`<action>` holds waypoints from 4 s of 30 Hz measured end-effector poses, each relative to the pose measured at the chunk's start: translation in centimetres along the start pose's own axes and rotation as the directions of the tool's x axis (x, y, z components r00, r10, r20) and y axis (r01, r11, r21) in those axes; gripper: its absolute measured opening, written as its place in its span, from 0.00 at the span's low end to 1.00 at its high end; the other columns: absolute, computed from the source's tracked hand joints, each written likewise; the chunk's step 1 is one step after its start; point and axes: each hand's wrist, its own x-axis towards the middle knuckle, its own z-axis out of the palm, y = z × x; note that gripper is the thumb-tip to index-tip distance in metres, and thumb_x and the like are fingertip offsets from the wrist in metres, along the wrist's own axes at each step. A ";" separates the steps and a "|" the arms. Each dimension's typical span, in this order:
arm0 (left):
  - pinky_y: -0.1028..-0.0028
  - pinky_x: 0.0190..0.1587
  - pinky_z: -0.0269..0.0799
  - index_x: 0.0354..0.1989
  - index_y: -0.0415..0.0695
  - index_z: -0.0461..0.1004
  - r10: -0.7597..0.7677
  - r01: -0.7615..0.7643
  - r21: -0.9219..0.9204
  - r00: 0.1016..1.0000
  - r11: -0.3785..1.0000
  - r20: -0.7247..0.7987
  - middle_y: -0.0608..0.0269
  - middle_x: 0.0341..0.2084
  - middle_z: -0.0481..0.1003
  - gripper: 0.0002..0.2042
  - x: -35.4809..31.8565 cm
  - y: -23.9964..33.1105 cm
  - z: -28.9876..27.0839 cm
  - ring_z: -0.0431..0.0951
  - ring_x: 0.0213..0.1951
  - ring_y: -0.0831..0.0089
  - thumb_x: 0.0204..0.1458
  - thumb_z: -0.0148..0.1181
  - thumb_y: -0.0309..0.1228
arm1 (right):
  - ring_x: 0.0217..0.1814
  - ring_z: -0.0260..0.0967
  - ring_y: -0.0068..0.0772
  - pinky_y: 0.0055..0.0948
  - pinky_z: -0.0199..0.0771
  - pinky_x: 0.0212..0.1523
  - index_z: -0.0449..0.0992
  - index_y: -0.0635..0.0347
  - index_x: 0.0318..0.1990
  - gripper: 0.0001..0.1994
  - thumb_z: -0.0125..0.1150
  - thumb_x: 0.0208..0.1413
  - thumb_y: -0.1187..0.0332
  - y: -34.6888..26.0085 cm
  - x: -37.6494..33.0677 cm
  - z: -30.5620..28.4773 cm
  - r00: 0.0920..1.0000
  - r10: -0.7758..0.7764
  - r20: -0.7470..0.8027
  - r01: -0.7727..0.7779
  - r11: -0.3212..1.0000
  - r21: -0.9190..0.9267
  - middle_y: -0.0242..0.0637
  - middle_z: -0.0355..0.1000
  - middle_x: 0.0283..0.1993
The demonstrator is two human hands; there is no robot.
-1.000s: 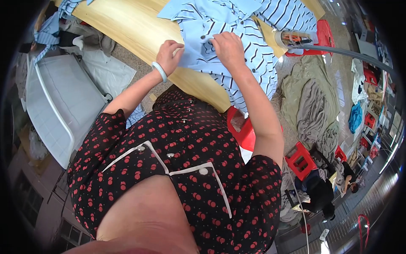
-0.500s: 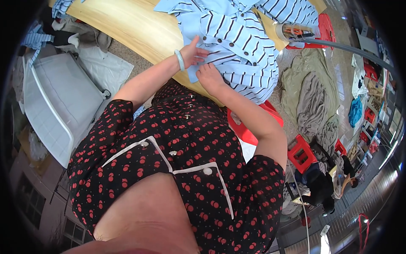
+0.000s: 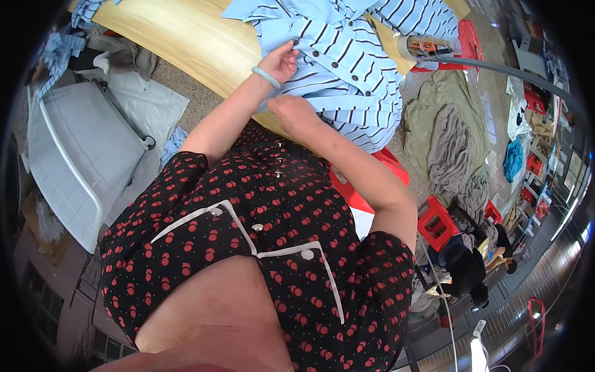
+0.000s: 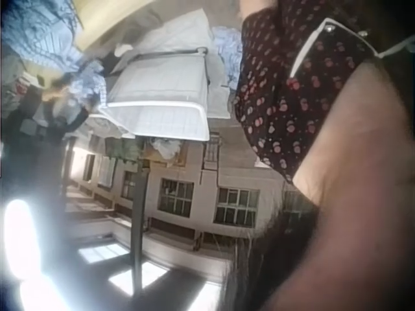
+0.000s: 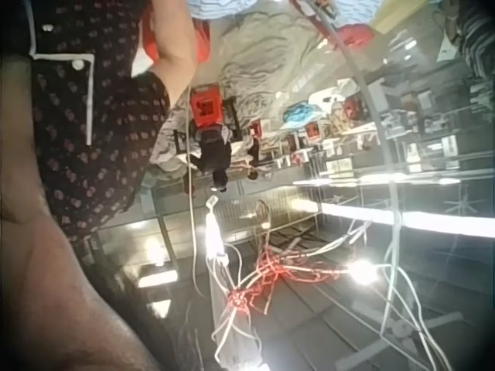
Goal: Folding and stacking striped shirts on a long workbench in a garment factory.
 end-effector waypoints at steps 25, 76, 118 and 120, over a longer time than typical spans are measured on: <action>0.88 0.20 0.60 0.28 0.42 0.70 -0.008 -0.135 0.466 0.956 0.874 0.292 0.70 0.20 0.70 0.06 -2.4 3.5 1.1 0.69 0.23 0.84 0.44 0.56 0.30 | 0.28 0.64 0.44 0.38 0.63 0.28 0.67 0.64 0.22 0.06 0.52 0.43 0.70 -1.7 -1.3 -5.8 0.972 0.216 -0.098 -0.221 0.974 -0.047 0.43 0.64 0.22; 0.62 0.28 0.64 0.19 0.36 0.67 0.243 -0.498 0.724 0.717 -0.478 0.653 0.45 0.18 0.69 0.13 -8.6 1.4 5.6 0.69 0.25 0.50 0.43 0.45 0.35 | 0.29 0.63 0.45 0.37 0.64 0.31 0.70 0.67 0.27 0.05 0.48 0.42 0.76 2.5 1.6 -5.2 0.766 0.242 -0.595 -0.251 0.965 0.071 0.46 0.65 0.24; 0.69 0.19 0.59 0.19 0.34 0.66 0.223 -0.683 0.611 0.574 -0.401 0.788 0.57 0.09 0.63 0.11 -7.3 3.2 2.4 0.64 0.14 0.66 0.47 0.46 0.30 | 0.28 0.66 0.41 0.32 0.64 0.29 0.69 0.62 0.29 0.07 0.47 0.42 0.71 2.5 2.2 -6.2 0.870 0.418 -0.262 -0.267 0.846 0.462 0.44 0.68 0.28; 0.77 0.14 0.55 0.23 0.36 0.68 0.108 -0.440 0.873 0.877 -0.212 0.468 0.72 0.09 0.60 0.14 -9.0 4.3 3.9 0.58 0.14 0.83 0.48 0.48 0.36 | 0.28 0.66 0.41 0.31 0.64 0.29 0.69 0.62 0.29 0.07 0.49 0.42 0.70 2.4 2.1 -6.3 0.852 0.478 -0.215 -0.321 0.800 0.506 0.43 0.68 0.28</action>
